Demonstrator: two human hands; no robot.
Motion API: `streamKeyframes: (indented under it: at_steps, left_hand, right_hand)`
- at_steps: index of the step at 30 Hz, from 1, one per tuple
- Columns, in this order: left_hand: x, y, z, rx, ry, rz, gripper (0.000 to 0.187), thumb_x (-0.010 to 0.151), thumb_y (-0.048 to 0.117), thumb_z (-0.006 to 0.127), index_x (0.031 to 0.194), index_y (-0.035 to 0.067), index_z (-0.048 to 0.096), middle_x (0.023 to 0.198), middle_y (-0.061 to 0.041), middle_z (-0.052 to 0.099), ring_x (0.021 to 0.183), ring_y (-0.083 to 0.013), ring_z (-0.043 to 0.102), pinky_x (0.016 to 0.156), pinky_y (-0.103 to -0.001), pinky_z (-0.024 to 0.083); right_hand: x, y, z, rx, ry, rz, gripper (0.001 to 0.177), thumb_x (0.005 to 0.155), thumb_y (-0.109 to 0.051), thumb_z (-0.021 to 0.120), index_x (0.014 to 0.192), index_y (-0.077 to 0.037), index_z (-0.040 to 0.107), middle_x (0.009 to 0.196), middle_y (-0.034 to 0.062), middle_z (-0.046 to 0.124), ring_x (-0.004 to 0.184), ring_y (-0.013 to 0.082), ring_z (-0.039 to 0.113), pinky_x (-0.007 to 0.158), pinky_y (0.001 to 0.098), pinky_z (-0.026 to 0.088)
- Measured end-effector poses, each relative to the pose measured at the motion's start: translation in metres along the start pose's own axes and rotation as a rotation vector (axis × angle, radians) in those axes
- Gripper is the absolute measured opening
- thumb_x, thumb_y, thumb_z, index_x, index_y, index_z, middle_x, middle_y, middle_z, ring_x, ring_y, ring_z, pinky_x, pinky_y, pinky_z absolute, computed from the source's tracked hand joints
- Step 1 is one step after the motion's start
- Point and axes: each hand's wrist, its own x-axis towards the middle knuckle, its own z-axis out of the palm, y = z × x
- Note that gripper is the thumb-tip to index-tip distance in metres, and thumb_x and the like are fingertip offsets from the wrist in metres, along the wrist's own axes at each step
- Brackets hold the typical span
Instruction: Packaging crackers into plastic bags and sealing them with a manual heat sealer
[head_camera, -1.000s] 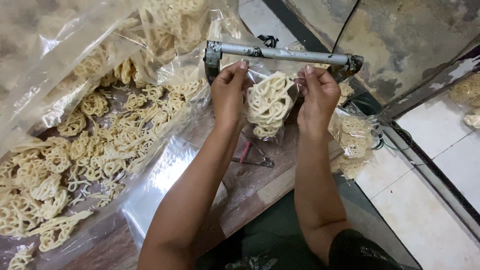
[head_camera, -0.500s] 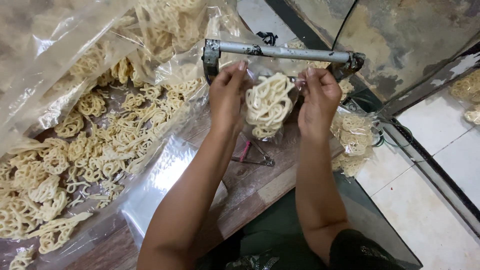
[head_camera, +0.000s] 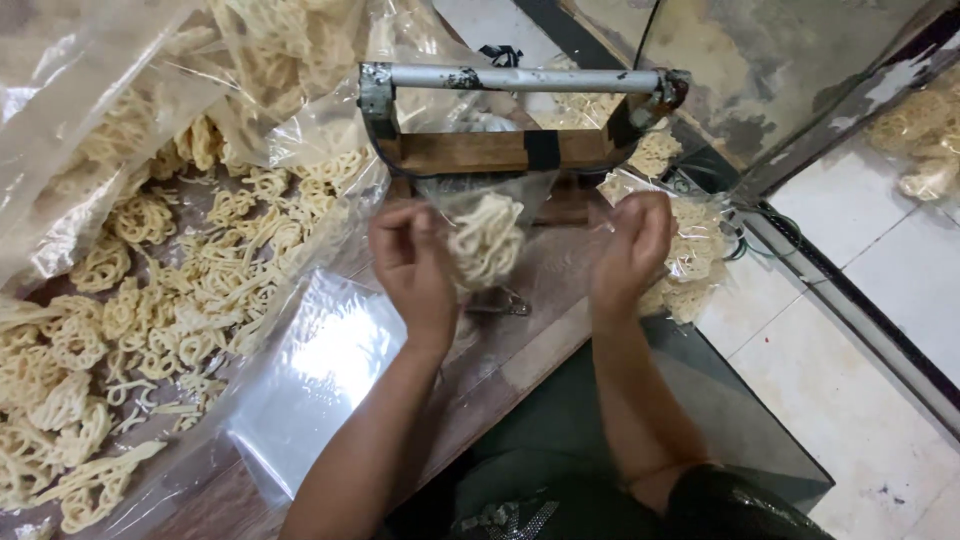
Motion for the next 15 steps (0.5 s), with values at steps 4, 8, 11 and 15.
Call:
streamKeyframes:
  at_steps: [4,8,11,15]
  left_hand:
    - [-0.047,-0.025,0.011,0.081,-0.265,0.049,0.007,0.094,0.003,0.07,0.09,0.008,0.07,0.086,-0.005,0.071,0.082,-0.0239,0.07,0.081,-0.037,0.055]
    - [-0.035,-0.021,0.001,0.072,-0.094,0.004,0.006,0.1,0.01,0.063,0.096,0.006,0.064,0.089,-0.01,0.068,0.084,-0.0251,0.066,0.082,-0.039,0.05]
    - [-0.023,-0.001,0.0,0.014,0.042,-0.096,0.008,0.105,0.015,0.058,0.101,0.009,0.058,0.092,-0.006,0.064,0.087,-0.0169,0.063,0.084,-0.034,0.049]
    - [-0.035,0.004,0.019,-0.621,0.038,-0.558,0.008,0.104,0.017,0.061,0.105,0.011,0.057,0.093,-0.003,0.069,0.081,-0.0149,0.07,0.076,-0.027,0.059]
  right_hand:
    - [-0.021,-0.067,0.006,0.119,-0.058,-0.116,0.01,0.098,-0.017,0.072,0.101,-0.009,0.065,0.093,0.0101,0.063,0.089,0.0221,0.059,0.092,0.0413,0.04]
    - [-0.015,0.003,-0.005,0.054,-0.124,-0.038,0.046,0.112,-0.036,0.042,0.074,-0.011,0.052,0.07,0.0048,0.049,0.067,0.0223,0.045,0.078,0.0366,0.038]
    - [-0.023,-0.038,-0.001,0.138,-0.081,0.018,0.042,0.111,-0.038,0.046,0.084,-0.008,0.054,0.078,0.0085,0.054,0.078,0.0168,0.051,0.083,0.0322,0.038]
    - [-0.063,-0.058,-0.028,0.328,-0.59,0.322,0.09,0.081,-0.066,0.075,0.139,-0.006,0.04,0.127,0.0212,0.06,0.126,0.0265,0.053,0.115,0.052,0.034]
